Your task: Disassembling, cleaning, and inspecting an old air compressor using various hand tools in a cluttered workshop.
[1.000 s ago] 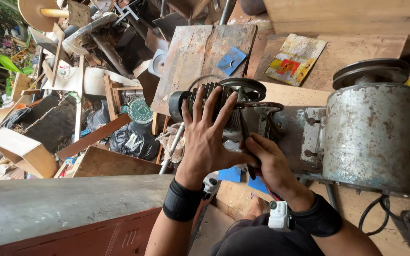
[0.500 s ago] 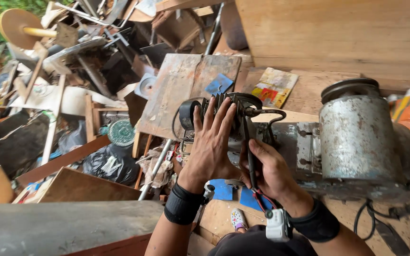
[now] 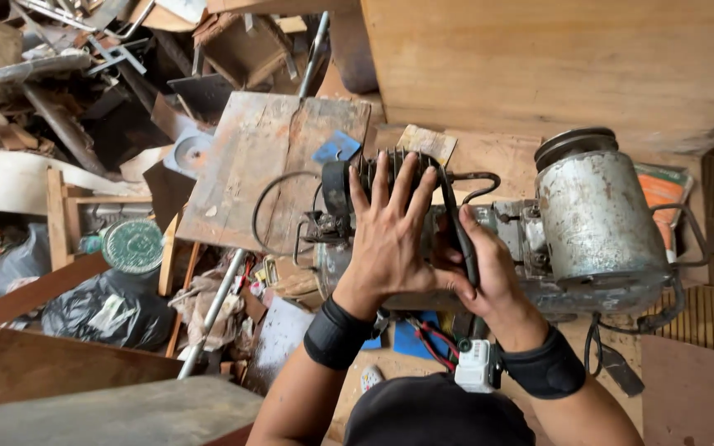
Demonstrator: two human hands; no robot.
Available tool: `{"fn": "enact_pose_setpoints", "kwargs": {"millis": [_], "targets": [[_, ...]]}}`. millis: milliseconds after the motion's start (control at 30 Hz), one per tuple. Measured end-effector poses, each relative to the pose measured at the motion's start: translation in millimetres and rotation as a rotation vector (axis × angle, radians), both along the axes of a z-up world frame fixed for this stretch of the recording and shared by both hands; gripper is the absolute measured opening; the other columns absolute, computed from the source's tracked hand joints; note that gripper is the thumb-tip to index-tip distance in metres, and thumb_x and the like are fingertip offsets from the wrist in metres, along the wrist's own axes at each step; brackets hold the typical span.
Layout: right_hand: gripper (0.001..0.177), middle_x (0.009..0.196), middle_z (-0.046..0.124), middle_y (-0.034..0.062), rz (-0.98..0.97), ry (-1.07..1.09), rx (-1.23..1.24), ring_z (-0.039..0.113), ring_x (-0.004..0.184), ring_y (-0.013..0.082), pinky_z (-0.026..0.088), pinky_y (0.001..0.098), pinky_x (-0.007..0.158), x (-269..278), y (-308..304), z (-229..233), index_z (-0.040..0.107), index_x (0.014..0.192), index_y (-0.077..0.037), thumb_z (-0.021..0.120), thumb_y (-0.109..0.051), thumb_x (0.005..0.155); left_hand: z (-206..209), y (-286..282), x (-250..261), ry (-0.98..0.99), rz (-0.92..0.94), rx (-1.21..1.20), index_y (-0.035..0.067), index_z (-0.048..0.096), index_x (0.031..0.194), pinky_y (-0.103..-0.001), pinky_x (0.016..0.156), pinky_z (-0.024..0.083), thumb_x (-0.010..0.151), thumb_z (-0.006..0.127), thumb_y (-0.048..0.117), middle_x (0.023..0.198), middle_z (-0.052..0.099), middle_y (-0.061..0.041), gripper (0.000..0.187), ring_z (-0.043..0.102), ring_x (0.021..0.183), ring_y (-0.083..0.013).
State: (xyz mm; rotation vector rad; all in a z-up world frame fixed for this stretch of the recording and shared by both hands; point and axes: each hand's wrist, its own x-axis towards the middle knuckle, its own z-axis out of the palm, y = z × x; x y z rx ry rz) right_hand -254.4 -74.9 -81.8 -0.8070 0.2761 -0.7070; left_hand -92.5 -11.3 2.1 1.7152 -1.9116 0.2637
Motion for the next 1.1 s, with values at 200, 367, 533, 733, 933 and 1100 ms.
{"fn": "enact_pose_setpoints", "kwargs": {"millis": [200, 367, 533, 733, 933, 1100], "targets": [[0.052, 0.061, 0.045, -0.0019, -0.129, 0.258, 0.119, 0.035, 0.032, 0.0074, 0.027, 0.0221, 0.024, 12.0, 17.7, 37.8, 0.061, 0.095, -0.007, 0.04, -0.053, 0.105, -6.8, 3.0, 9.4, -0.072, 0.001, 0.068, 0.0, 0.047, 0.152, -0.074, 0.121, 0.0, 0.046, 0.069, 0.092, 0.158, 0.04, -0.03, 0.142, 0.028, 0.149, -0.0567], [0.053, 0.068, 0.048, -0.0024, -0.201, 0.253, 0.025, 0.041, 0.038, 0.0064, 0.033, 0.021, 0.029, 13.5, 4.8, 8.1, 0.063, 0.101, -0.005, 0.04, -0.053, 0.106, -4.6, -4.0, 8.1, -0.044, -0.022, -0.013, -0.002, 0.05, 0.151, -0.076, 0.121, -0.001, 0.049, 0.062, 0.098, 0.157, 0.042, -0.03, 0.143, 0.026, 0.151, -0.0576], [0.048, 0.079, 0.051, -0.005, -0.335, 0.4, -0.778, 0.053, 0.053, 0.0028, 0.046, 0.0189, 0.043, 8.0, 8.9, -18.6, 0.058, 0.102, -0.012, 0.033, -0.05, 0.114, -16.1, -5.8, 6.6, -0.037, 0.013, 0.004, 0.0, 0.052, 0.152, -0.074, 0.125, -0.002, 0.062, 0.048, 0.102, 0.161, 0.044, -0.028, 0.136, 0.025, 0.157, -0.0535], [0.032, 0.062, 0.038, -0.0086, -0.154, 0.115, 0.143, 0.04, 0.046, 0.0033, 0.035, 0.0208, 0.037, 6.2, 28.4, -3.6, 0.056, 0.095, -0.012, 0.049, -0.038, 0.112, -20.2, -4.6, 9.9, 0.103, -0.002, 0.089, 0.007, 0.054, 0.156, -0.073, 0.128, -0.002, 0.082, 0.03, 0.089, 0.168, 0.042, -0.022, 0.112, 0.026, 0.16, -0.0519], [0.031, 0.067, 0.043, -0.0083, -0.088, -0.019, 0.163, 0.038, 0.048, 0.0041, 0.031, 0.0237, 0.04, 14.7, 7.8, 21.2, 0.056, 0.095, -0.013, 0.045, -0.038, 0.11, -1.2, -9.8, -1.2, 0.037, 0.101, 0.109, 0.012, 0.058, 0.151, -0.069, 0.131, 0.001, 0.098, 0.043, 0.065, 0.165, 0.048, -0.017, 0.076, 0.031, 0.161, -0.0456], [0.028, 0.077, 0.064, -0.0033, -0.12, 0.123, 0.258, 0.049, 0.051, 0.0034, 0.033, 0.0214, 0.042, 23.0, -0.6, 20.3, 0.061, 0.106, -0.013, 0.046, -0.036, 0.11, 6.7, -13.2, -11.5, -0.003, 0.102, 0.084, 0.014, 0.055, 0.148, -0.064, 0.129, 0.003, 0.083, 0.052, 0.026, 0.16, 0.049, -0.016, 0.067, 0.03, 0.157, -0.038]]}}
